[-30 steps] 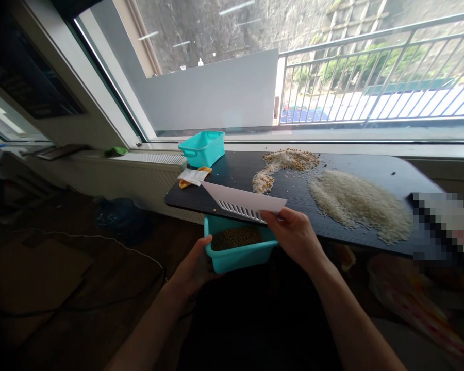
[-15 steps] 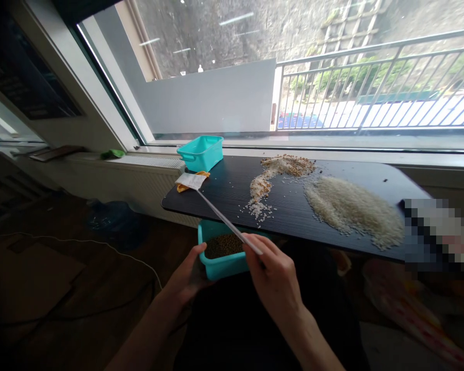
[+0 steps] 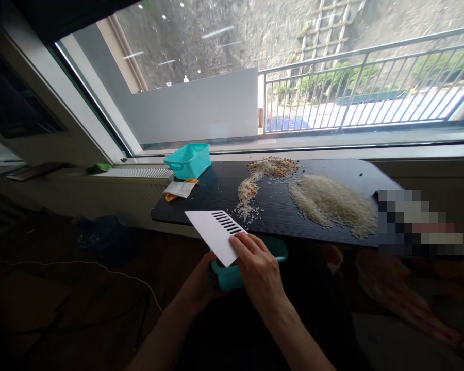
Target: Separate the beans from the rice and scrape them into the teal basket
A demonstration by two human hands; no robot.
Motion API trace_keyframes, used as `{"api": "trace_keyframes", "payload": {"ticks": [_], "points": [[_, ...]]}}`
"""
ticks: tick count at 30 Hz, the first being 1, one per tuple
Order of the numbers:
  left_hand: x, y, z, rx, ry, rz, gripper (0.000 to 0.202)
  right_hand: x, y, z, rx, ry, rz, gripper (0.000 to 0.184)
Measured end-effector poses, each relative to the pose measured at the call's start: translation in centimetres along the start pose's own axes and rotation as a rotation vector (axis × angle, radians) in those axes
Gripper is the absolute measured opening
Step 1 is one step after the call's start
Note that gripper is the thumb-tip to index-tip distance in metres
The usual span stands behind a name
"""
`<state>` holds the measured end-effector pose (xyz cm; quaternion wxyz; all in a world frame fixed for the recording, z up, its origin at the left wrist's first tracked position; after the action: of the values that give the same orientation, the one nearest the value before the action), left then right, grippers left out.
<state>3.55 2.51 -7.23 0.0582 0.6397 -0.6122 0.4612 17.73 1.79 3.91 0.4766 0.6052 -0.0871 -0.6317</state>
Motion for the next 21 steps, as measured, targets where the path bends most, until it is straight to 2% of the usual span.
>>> {"api": "trace_keyframes", "payload": {"ticks": [4, 10, 13, 21], "points": [[0.1, -0.9, 0.4, -0.013, 0.032, 0.019, 0.054, 0.2, 0.1, -1.0, 0.052, -0.033, 0.003, 0.04], [0.0, -1.8, 0.7, -0.042, 0.044, 0.055, 0.055, 1.4, 1.3, -3.3, 0.159, -0.054, -0.009, 0.044], [-0.1, -2.0, 1.0, -0.049, 0.065, 0.059, 0.057, 1.5, 2.0, -4.6, 0.238, -0.068, -0.016, 0.04], [0.3, -2.4, 1.3, -0.032, 0.073, 0.057, 0.057, 0.8, 5.3, -9.7, 0.37, -0.185, -0.081, 0.034]]}}
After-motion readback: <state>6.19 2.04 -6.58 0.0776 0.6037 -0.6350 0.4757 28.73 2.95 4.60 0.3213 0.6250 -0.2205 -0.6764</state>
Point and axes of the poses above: each hand's wrist, its own x-axis away from the middle knuckle, its own y-axis out of the back of the hand, z = x × y, the point moved 7 cm from there along -x, towards the middle knuckle, and after that the axes turned 10 degrees about x, right-handed, at the moved point
